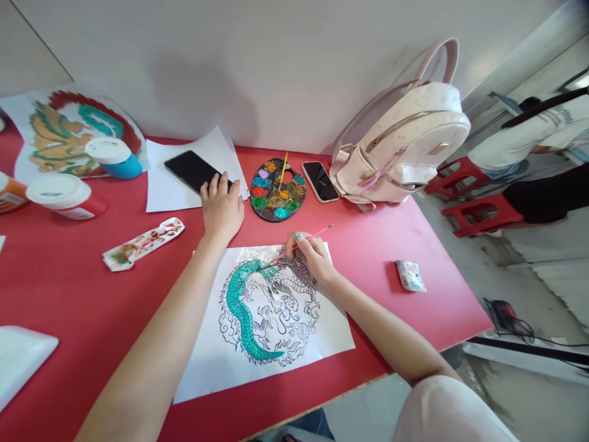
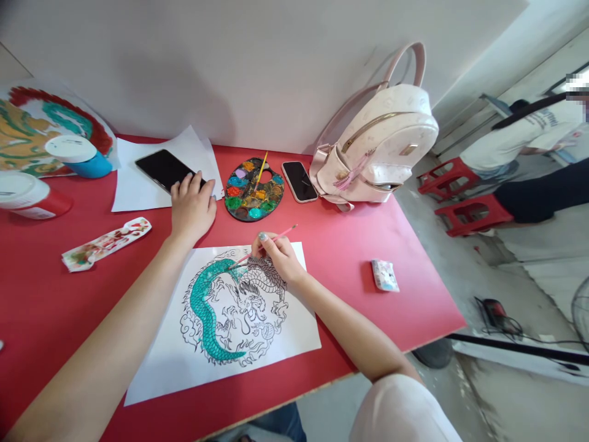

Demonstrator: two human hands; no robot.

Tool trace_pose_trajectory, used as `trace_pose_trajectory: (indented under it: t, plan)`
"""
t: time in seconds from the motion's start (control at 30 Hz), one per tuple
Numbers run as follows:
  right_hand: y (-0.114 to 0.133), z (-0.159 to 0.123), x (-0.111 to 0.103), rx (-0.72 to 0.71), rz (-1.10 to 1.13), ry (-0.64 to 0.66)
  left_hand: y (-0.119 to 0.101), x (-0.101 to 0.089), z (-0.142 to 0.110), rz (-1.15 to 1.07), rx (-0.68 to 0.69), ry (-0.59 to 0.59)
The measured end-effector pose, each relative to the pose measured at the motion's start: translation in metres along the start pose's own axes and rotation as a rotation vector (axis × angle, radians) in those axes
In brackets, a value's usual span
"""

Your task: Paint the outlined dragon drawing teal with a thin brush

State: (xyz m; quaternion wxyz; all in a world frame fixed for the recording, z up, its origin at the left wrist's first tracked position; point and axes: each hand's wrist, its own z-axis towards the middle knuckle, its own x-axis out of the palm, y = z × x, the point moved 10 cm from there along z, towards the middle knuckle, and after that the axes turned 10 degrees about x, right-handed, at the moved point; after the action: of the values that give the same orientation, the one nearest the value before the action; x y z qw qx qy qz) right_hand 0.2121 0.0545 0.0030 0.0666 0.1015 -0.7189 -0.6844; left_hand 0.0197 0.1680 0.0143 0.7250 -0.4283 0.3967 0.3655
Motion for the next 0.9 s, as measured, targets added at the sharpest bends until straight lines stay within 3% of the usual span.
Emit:
trace_pose_trajectory:
  t: [0.2, 0.57, 0.9]
  plan:
    - [-0.0026, 0.0006, -0.0046, -0.012, 0.066, -0.047, 0.0012, 0.0016, 0.0, -0.009, -0.003, -0.002]
    - [0.0072, -0.0016, -0.0006, -0.047, -0.022, -0.022, 0.0015, 0.0007, 0.0002, -0.04, -0.01, 0.007]
    - [-0.0001, 0.0003, -0.0059, -0.029, -0.016, -0.071, 0.0019, 0.0004, 0.0002, -0.059, -0.013, -0.001]
